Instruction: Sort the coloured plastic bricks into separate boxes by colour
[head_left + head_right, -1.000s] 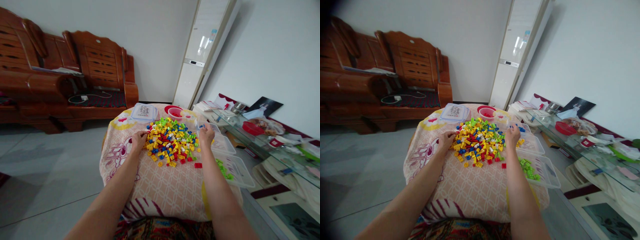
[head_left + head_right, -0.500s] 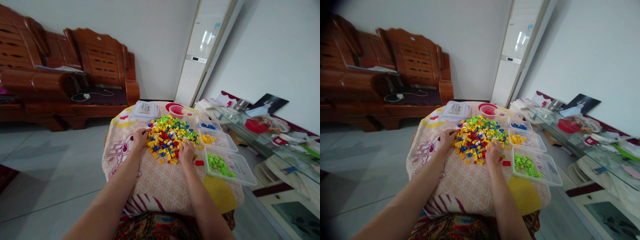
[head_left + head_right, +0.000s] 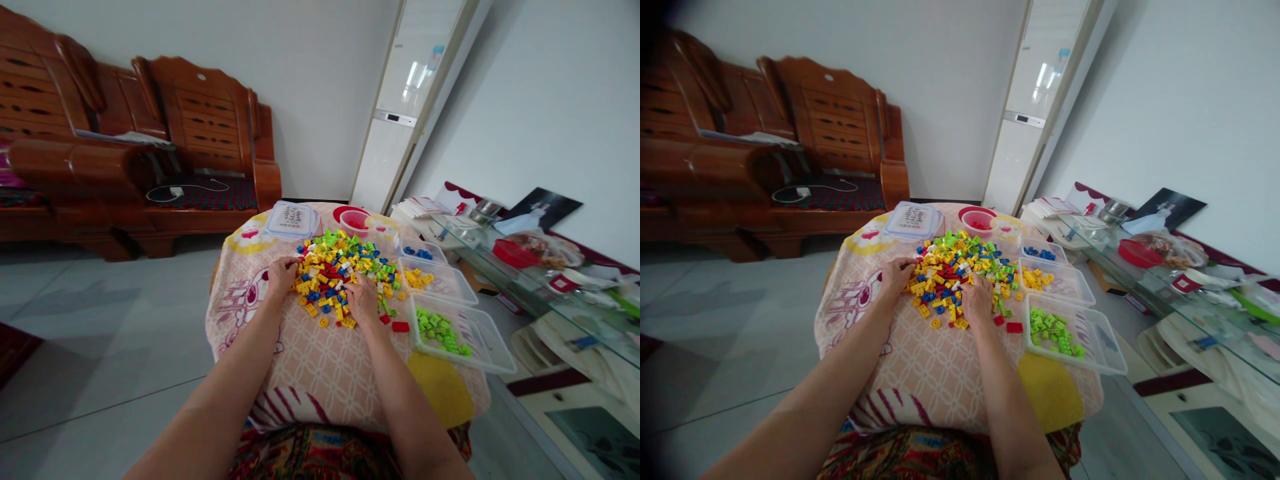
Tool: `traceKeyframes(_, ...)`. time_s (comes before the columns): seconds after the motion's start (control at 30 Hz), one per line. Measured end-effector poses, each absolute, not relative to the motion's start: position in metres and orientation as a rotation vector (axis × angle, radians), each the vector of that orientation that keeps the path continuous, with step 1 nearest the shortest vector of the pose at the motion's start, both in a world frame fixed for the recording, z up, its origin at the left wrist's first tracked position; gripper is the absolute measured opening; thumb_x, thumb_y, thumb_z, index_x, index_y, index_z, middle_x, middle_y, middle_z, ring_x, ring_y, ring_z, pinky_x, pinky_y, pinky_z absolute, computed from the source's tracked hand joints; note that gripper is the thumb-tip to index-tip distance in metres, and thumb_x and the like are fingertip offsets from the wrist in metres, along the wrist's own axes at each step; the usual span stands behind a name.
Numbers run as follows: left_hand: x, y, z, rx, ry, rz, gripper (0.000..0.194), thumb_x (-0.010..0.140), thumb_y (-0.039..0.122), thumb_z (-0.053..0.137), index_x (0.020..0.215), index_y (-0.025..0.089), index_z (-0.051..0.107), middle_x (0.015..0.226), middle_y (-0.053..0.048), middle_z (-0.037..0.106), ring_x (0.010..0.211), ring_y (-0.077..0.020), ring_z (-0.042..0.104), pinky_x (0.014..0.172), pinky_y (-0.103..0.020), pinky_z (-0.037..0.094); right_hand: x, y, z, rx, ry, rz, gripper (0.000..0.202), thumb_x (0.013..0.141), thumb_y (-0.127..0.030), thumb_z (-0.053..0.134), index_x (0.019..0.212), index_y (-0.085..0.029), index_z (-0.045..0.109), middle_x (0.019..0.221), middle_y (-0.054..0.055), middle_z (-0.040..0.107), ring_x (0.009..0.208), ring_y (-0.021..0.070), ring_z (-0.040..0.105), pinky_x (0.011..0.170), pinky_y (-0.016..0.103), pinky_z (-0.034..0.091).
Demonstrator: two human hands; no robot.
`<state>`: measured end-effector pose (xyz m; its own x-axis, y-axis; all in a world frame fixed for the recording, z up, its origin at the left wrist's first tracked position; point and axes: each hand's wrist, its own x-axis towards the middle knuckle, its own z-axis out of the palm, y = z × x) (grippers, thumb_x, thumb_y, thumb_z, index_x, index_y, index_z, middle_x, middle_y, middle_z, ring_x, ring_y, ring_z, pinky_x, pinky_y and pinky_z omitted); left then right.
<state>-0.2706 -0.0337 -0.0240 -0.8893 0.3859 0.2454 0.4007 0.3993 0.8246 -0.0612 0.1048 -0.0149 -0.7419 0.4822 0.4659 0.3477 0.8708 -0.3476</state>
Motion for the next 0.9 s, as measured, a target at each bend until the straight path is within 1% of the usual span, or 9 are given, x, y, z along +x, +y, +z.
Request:
traceKeyframes(0.1,-0.271,-0.033,-0.025,-0.736,-2.605,-1.548,0.031,0.078,0.023,0.054,0.1,0.02,0.077,0.1,-0.005,0.074,0.085,-0.0176,0.066,0.076,-0.026,0.051,-0.064,0.107,-0.014,-0.604,-2.485,0.299,0.021,0.083,-0.018,0.062,0.093,-0.026,0.077,0.131,0.008,0.058,0.119,0.0279,0.049,0.105,0.046,0.035)
traceKeyframes(0.23,-0.273,-0.032,-0.028,-0.736,-2.599,-1.573,0.032,0.078,0.023,0.054,0.1,0.019,0.077,0.093,-0.006,0.075,0.081,-0.0173,0.066,0.075,-0.026,0.051,-0.067,0.105,-0.013,-0.646,-2.506,0.3,0.017,0.084,-0.019,0.06,0.09,-0.023,0.076,0.132,0.011,0.057,0.12,0.0293,0.05,0.104,0.046,0.036)
traceKeyframes(0.37,-0.276,-0.031,-0.031,-0.73,-2.591,-1.585,0.03,0.078,0.024,0.055,0.098,0.019,0.077,0.09,-0.005,0.075,0.081,-0.017,0.066,0.073,-0.025,0.051,-0.062,0.1,-0.012,-0.597,-2.354,0.319,0.024,0.091,-0.022,0.049,0.091,-0.019,0.073,0.13,0.013,0.059,0.122,0.0269,0.049,0.107,0.045,0.036)
traceKeyframes(0.5,-0.278,-0.03,-0.034,-0.727,-2.586,-1.603,0.03,0.077,0.025,0.055,0.098,0.019,0.077,0.09,-0.005,0.075,0.08,-0.017,0.066,0.072,-0.025,0.051,-0.047,0.099,-0.008,-0.585,-2.05,0.45,0.033,0.094,-0.028,0.04,0.1,-0.016,0.07,0.116,0.015,0.067,0.114,0.0239,0.058,0.104,0.043,0.042)
traceKeyframes(0.57,-0.278,-0.03,-0.035,-0.728,-2.58,-1.618,0.031,0.077,0.024,0.055,0.099,0.02,0.077,0.091,-0.005,0.075,0.08,-0.0166,0.066,0.072,-0.024,0.051,-0.04,0.101,-0.006,-0.641,-1.931,0.604,0.033,0.092,-0.034,0.044,0.1,-0.016,0.07,0.106,0.014,0.071,0.103,0.024,0.064,0.096,0.041,0.049)
traceKeyframes(0.63,-0.276,-0.031,-0.033,-0.73,-2.575,-1.625,0.032,0.077,0.024,0.055,0.1,0.021,0.077,0.093,-0.005,0.075,0.08,-0.0166,0.066,0.073,-0.025,0.051,-0.035,0.106,-0.006,-0.746,-1.791,0.862,0.034,0.087,-0.04,0.05,0.098,-0.015,0.07,0.091,0.012,0.073,0.086,0.0234,0.069,0.081,0.038,0.056)
traceKeyframes(0.73,-0.273,-0.033,-0.03,-0.733,-2.574,-1.616,0.033,0.077,0.024,0.055,0.1,0.02,0.077,0.095,-0.005,0.075,0.08,-0.0171,0.066,0.073,-0.026,0.051,-0.036,0.127,-0.003,-0.876,-1.437,1.265,0.033,0.076,-0.041,0.059,0.093,-0.014,0.067,0.07,0.004,0.07,0.065,0.0208,0.069,0.063,0.034,0.059)
traceKeyframes(0.83,-0.272,-0.034,-0.026,-0.734,-2.593,-1.612,0.032,0.077,0.025,0.054,0.1,0.019,0.077,0.092,-0.005,0.075,0.079,-0.0171,0.066,0.072,-0.025,0.051,-0.045,0.167,0.016,-0.9,-1.154,1.314,0.022,0.065,-0.031,0.067,0.079,-0.014,0.061,0.058,-0.002,0.061,0.06,0.0178,0.067,0.061,0.034,0.061)
traceKeyframes(0.9,-0.272,-0.034,-0.025,-0.734,-2.608,-1.597,0.032,0.077,0.025,0.054,0.098,0.02,0.077,0.089,-0.004,0.075,0.079,-0.0171,0.066,0.071,-0.025,0.05,-0.051,0.2,0.037,-0.875,-1.13,1.225,0.018,0.064,-0.026,0.067,0.075,-0.015,0.058,0.056,-0.005,0.056,0.059,0.0144,0.064,0.063,0.033,0.061)
